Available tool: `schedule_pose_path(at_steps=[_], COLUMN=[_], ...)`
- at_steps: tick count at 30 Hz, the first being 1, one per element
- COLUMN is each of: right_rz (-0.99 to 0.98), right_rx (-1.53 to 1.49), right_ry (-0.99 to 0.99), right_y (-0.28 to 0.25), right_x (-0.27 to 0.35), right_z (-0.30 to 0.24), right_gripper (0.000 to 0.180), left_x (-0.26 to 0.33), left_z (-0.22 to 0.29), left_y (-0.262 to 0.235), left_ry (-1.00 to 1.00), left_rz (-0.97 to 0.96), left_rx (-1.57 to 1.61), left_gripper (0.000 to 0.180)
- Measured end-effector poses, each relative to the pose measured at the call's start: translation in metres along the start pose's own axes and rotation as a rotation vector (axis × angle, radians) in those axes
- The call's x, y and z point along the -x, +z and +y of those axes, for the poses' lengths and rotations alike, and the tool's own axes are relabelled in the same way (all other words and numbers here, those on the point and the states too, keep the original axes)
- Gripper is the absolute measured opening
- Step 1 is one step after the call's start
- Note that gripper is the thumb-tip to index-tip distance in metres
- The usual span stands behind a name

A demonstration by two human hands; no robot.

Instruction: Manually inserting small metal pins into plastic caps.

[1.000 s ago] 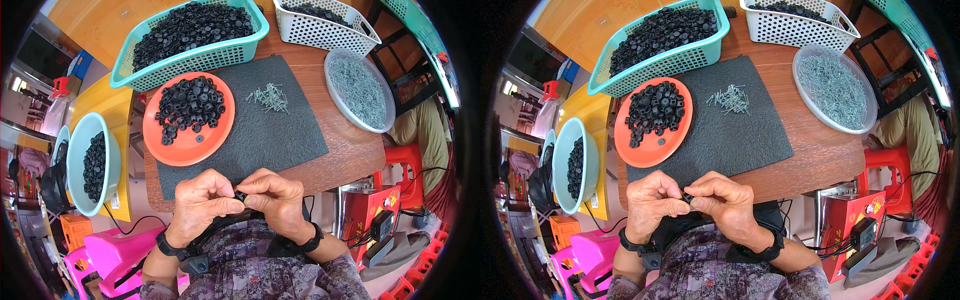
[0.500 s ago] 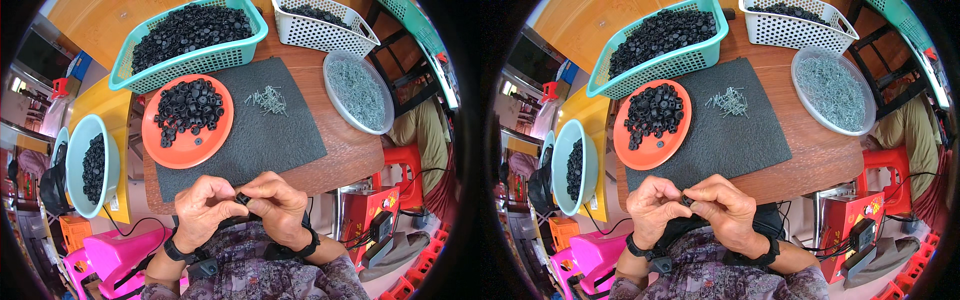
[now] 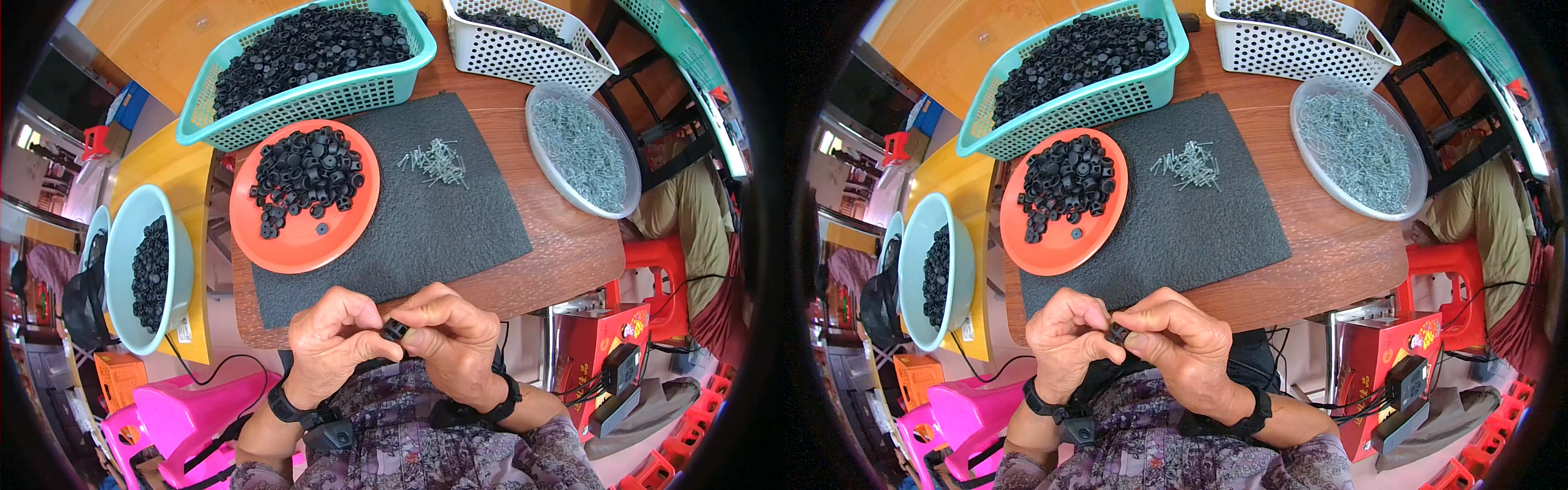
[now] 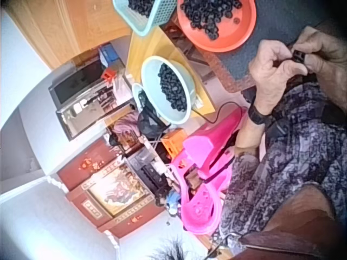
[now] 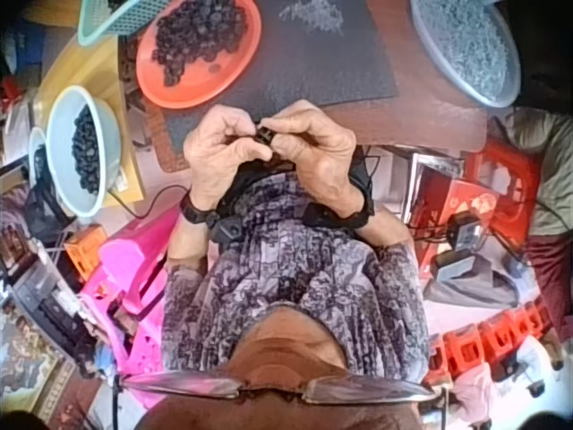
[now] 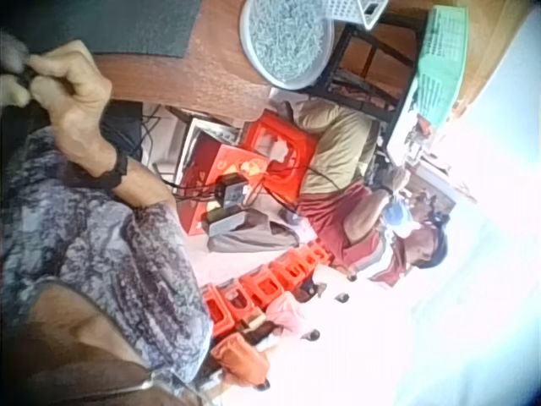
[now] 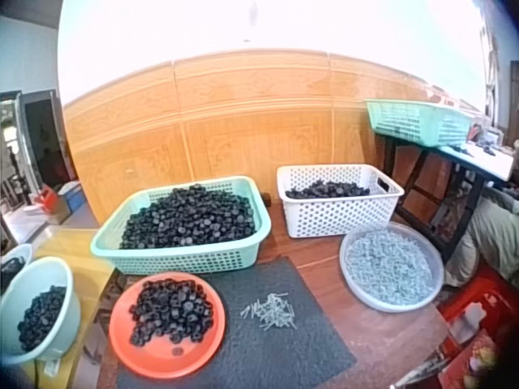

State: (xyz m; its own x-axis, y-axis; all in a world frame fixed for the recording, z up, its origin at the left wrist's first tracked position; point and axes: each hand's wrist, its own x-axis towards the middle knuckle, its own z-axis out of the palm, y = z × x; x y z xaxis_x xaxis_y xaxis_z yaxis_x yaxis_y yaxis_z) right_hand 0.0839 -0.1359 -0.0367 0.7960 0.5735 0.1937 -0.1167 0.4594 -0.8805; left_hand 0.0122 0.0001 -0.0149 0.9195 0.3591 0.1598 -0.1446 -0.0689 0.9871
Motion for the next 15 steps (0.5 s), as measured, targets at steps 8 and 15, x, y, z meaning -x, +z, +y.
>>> schedule_pose_path(at_steps=[8,15], right_rz=[0.009,0.023], right_rx=[-0.076,-0.097], right_ry=[0.082,0.071], right_y=[-0.0006,-0.0013], right_x=[0.0019,0.0037], right_z=[-0.0006,-0.0003], right_gripper=[0.022,0.020], left_x=[-0.0017,-0.0028], left_z=[-0.0044,-0.0036], left_y=[-0.0014,0.0019], left_ry=[-0.002,-0.058], left_rz=[-0.013,-0.017], left_rx=[0.053,0.087], left_gripper=[0.028,0.029])
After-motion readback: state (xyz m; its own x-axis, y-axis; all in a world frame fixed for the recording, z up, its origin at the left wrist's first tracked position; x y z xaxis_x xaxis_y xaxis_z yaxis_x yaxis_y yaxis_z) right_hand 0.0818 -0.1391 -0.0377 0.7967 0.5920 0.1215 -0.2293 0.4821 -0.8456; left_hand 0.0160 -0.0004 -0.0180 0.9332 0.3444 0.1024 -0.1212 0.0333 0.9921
